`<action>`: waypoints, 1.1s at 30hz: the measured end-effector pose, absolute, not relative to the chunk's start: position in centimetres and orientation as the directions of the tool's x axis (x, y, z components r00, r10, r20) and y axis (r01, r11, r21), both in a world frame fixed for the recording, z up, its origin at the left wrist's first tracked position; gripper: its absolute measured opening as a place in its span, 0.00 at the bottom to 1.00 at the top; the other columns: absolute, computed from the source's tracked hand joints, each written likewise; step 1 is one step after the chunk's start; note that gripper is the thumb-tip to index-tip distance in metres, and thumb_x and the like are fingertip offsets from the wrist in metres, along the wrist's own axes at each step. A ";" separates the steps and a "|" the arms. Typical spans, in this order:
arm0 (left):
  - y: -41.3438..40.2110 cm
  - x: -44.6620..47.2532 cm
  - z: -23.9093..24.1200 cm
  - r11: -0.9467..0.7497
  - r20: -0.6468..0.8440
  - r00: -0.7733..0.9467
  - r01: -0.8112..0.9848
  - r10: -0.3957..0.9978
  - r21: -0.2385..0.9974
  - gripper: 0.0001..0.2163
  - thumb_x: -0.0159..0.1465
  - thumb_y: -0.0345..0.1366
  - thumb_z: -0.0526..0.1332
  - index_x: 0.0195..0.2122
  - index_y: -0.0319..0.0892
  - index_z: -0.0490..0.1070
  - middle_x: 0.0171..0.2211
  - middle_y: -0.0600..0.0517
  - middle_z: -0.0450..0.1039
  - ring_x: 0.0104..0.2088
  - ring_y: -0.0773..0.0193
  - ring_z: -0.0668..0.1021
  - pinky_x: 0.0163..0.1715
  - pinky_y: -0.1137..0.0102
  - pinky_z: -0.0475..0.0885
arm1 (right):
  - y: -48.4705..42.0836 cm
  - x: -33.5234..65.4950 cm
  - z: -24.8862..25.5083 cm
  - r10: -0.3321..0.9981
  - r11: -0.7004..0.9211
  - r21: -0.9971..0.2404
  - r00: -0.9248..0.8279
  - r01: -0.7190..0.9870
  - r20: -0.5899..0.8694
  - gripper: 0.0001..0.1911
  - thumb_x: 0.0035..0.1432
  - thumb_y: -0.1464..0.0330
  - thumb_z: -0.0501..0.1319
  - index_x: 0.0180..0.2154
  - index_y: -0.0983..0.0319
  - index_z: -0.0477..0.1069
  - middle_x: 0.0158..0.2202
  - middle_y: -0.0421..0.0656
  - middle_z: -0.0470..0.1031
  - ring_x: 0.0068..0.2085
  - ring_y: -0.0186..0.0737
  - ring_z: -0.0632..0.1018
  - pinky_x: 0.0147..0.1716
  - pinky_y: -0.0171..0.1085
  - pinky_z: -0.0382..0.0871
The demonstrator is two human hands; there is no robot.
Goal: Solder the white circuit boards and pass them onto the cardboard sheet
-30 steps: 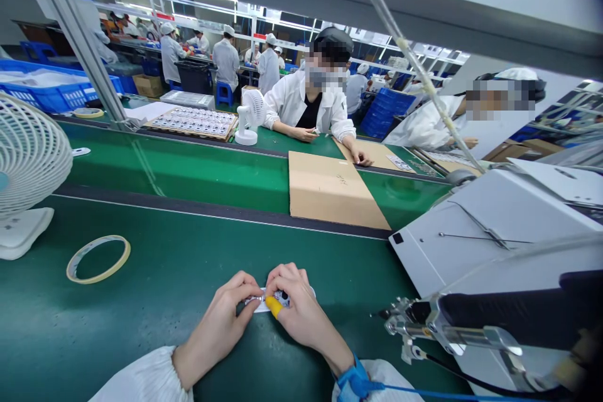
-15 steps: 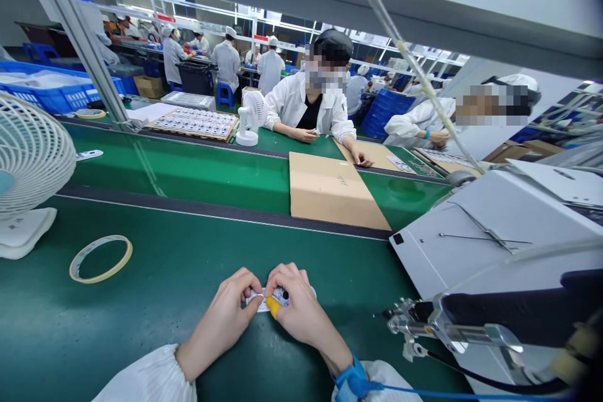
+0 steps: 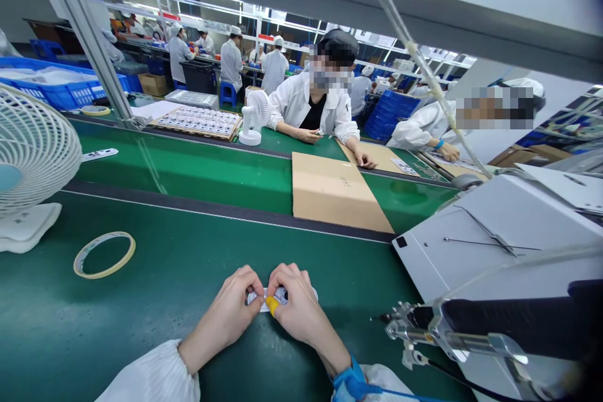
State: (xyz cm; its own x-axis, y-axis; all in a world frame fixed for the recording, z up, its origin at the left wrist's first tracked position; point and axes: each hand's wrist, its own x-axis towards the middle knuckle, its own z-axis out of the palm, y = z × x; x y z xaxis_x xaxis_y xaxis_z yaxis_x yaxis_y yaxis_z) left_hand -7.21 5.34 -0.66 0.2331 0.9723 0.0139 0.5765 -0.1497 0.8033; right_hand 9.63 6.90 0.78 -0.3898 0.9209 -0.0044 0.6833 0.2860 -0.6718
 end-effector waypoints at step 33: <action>5.9 -7.0 -0.3 -0.047 -0.101 0.221 0.579 0.970 0.814 0.07 0.56 0.22 0.59 0.29 0.41 0.69 0.32 0.53 0.68 0.33 0.62 0.71 0.34 0.69 0.64 | 7.3 9.6 0.8 0.911 0.318 -0.746 -0.405 0.585 0.070 0.14 0.46 0.84 0.60 0.28 0.59 0.67 0.34 0.37 0.73 0.40 0.42 0.70 0.40 0.43 0.56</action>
State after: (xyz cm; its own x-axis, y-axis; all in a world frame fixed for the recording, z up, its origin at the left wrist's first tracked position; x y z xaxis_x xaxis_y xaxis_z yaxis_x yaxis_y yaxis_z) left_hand -6.99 5.91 -0.34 0.2208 0.9701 -0.1009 0.5790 -0.0471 0.8140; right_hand 9.65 7.34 0.84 -0.4054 0.9114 0.0704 0.5848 0.3178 -0.7463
